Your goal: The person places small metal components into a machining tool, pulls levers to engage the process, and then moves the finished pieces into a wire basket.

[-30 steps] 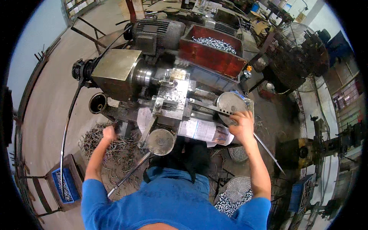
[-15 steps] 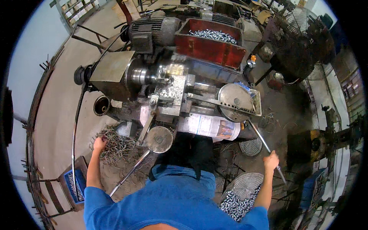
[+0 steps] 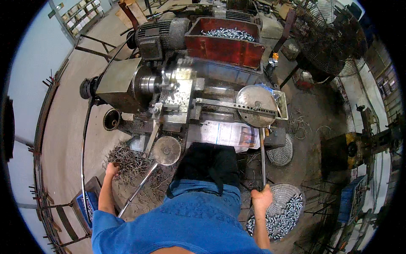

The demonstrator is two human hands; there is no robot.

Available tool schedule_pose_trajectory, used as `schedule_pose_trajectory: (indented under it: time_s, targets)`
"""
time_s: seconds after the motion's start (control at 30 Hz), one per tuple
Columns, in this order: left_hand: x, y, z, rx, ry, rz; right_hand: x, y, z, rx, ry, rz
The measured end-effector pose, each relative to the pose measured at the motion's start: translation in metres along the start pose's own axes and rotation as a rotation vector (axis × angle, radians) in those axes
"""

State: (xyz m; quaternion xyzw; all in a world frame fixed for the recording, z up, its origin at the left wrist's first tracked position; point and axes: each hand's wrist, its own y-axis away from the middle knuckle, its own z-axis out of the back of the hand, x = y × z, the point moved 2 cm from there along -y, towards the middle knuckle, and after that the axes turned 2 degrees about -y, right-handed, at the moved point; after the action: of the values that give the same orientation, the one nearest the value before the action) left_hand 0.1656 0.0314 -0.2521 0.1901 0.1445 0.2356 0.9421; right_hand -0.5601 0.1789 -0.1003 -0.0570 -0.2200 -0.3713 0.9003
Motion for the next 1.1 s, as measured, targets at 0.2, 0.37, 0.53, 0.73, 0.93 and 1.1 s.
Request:
schedule_pose_trajectory:
  time_s: [0.2,0.37,0.53,0.73,0.93,1.1]
  targets:
    - [-0.063,0.021,0.034,-0.042,-0.014,-0.040,-0.016,-0.005,-0.006,0.000,0.029,0.024]
    - [-0.078,0.008,0.047,0.050,0.126,-0.074,-0.080,-0.096,0.023,-0.160,0.486,0.075]
    - [-0.113,-0.043,0.044,-0.232,-0.112,-0.273,-0.078,-0.225,0.060,-0.315,0.755,0.025]
    - [-0.154,-0.055,0.024,-0.257,-0.334,-0.457,-0.015,-0.184,0.033,-0.453,0.415,0.443]
    - [-0.155,-0.067,-0.094,-0.529,0.151,-0.074,-0.011,-0.129,-0.002,-0.183,0.108,0.345]
    - [-0.147,-0.069,-0.024,-0.176,-0.303,-0.300,0.055,-0.134,0.022,-0.197,0.014,0.534]
